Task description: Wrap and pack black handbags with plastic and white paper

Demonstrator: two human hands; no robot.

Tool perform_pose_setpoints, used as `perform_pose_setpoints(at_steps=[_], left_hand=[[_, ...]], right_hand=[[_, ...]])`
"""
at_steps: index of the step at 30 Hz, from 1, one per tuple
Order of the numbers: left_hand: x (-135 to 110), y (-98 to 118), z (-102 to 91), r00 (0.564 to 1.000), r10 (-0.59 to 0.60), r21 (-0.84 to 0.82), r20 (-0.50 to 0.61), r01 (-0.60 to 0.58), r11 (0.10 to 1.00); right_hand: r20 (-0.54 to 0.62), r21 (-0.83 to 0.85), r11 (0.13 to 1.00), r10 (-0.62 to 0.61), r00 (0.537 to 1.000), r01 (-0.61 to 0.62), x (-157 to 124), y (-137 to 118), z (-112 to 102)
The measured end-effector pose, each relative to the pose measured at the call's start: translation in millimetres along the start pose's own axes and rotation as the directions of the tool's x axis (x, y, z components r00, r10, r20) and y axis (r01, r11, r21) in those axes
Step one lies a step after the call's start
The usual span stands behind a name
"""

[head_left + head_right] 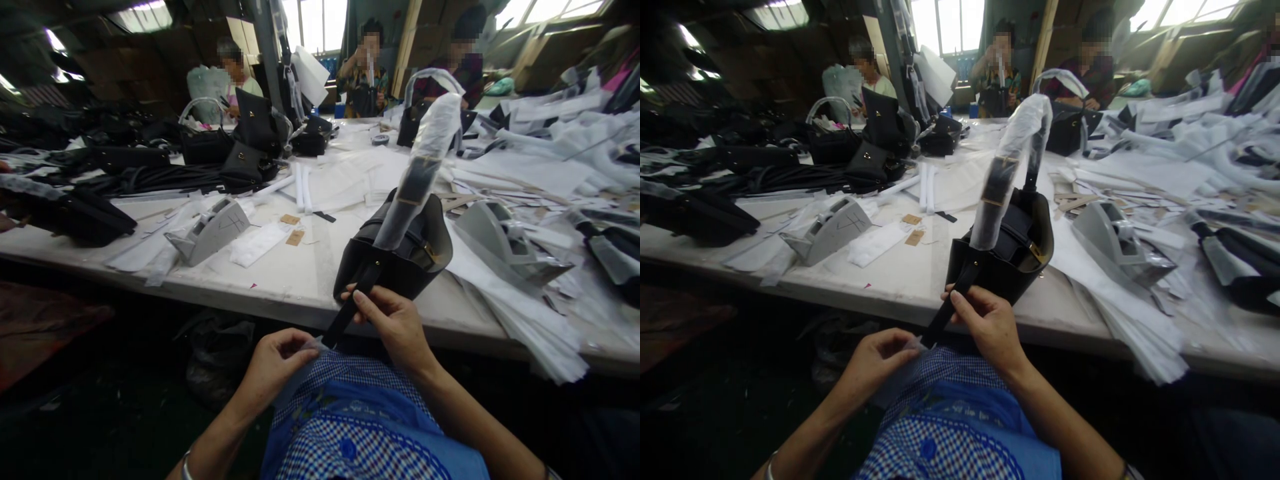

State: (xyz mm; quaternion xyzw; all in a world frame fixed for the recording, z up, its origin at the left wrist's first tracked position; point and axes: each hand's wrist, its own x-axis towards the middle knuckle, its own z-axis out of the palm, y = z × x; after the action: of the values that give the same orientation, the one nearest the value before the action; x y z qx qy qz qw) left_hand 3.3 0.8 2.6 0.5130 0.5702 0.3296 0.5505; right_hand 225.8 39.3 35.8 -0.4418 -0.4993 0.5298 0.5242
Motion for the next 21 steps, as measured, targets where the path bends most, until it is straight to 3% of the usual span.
perform_pose_setpoints(at_steps=[14,21], left_hand=[[-4.9,4.7,2.2,0.997,0.063,0.138,-0.040,-0.057,0.989],[-4.8,17.4,8.2,0.998,0.002,0.061,0.060,-0.006,0.998]], right_hand=[[-0.005,-0.046,0.999,-0.003,1.000,0.003,0.9,-1.3,1.5],[-0.006,-0.017,1.000,0.002,1.000,-0.002,-0.1,-3.1,3.5]])
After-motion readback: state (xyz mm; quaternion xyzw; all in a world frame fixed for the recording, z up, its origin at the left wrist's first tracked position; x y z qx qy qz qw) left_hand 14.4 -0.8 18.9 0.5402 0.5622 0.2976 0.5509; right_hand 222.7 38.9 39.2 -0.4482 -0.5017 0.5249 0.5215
